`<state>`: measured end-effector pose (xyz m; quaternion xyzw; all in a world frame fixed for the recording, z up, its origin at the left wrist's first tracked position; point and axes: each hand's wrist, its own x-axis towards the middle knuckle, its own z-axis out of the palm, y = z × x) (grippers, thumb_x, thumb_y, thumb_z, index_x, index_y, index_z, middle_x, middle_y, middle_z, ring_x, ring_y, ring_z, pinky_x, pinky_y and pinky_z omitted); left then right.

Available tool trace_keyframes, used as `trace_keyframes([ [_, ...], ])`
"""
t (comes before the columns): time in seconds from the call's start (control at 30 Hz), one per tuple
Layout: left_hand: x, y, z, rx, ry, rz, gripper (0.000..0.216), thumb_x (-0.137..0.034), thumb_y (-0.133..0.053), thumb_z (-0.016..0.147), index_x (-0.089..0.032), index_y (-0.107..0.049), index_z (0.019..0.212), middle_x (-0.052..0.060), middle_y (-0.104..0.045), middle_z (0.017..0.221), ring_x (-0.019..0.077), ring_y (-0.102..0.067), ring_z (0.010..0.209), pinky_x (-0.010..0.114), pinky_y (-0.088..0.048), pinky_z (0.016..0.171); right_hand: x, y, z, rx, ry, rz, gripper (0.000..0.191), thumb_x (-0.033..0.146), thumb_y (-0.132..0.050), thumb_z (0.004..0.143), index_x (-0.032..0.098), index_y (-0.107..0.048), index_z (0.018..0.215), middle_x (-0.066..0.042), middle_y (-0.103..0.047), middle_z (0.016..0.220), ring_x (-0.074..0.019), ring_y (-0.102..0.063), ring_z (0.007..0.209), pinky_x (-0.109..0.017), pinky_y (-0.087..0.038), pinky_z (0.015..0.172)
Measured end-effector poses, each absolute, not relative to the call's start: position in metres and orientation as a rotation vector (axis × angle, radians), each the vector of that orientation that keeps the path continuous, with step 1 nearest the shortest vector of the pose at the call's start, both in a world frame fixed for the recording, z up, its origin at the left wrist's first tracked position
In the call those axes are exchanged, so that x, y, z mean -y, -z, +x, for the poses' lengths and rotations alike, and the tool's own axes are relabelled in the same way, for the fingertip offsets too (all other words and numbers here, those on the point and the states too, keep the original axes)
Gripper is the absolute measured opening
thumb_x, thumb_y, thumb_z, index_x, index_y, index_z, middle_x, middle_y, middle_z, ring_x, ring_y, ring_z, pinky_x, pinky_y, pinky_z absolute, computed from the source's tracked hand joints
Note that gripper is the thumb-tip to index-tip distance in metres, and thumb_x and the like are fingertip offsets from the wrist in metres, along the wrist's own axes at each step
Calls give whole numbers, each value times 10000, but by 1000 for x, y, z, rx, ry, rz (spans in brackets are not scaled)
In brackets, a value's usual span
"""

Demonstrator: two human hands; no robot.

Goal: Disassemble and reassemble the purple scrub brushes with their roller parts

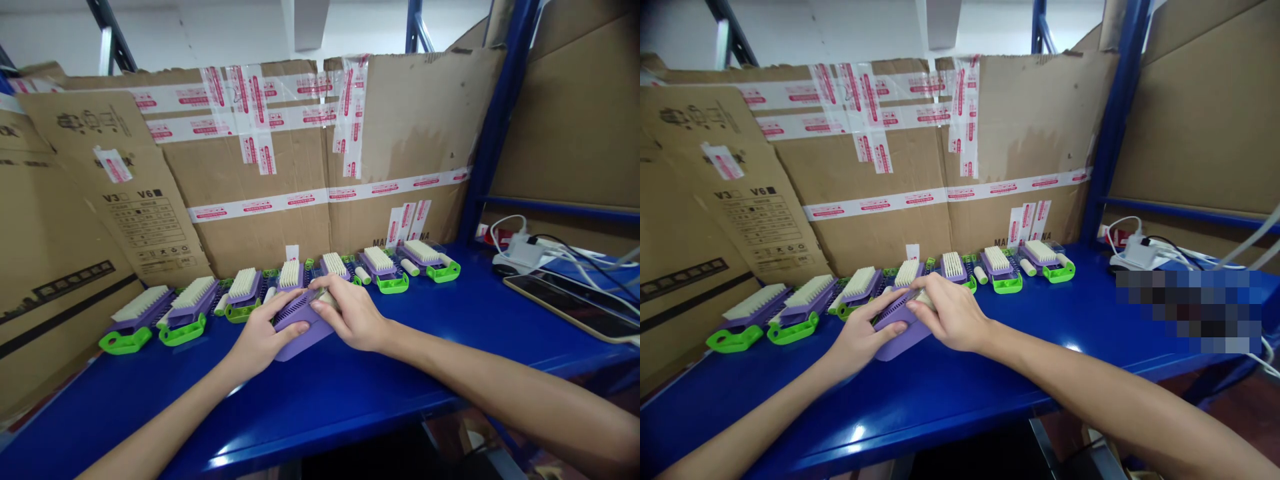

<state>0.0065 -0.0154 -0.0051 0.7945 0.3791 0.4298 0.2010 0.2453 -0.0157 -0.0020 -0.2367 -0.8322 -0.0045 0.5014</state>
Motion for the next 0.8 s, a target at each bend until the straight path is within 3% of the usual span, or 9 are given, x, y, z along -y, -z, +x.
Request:
trace_keyframes([
  [0.2,13,10,8,-1101,-1164,1959,808,-754,-715,881,-114,-730,1375,181,-810,1255,380,-783,1122,488,-646,975,5,-8,255,1558,-225,-607,227,414,-463,1150,269,-500,1321,-43,-673,1034,-201,-694,875,-380,-581,775],
  [0.43,10,6,4,-1163,-1252,1959,822,-759,-743,848,-106,-723,1346,178,-813,1232,375,-782,1095,456,-652,935,-7,-20,276,1503,-128,-562,246,444,-491,1134,268,-506,1306,-27,-638,985,-188,-661,831,-369,-551,719],
  [0.6,6,4,-1,-1202,-1310,1998,778,-727,-736,879,-120,-712,1365,173,-795,1297,375,-762,1161,483,-625,1023,-11,-24,288,1681,-99,-710,326,467,-498,1117,247,-478,1358,-34,-663,989,-185,-626,745,-370,-512,692],
  [0.8,2,5,-3,-1199,-1310,2036,768,-698,-745,893,-146,-683,1423,159,-773,1362,364,-753,1201,482,-617,1045,-14,-31,292,1856,44,-832,289,432,-506,1119,249,-611,1317,-77,-706,1028,-281,-608,994,-446,-501,916],
])
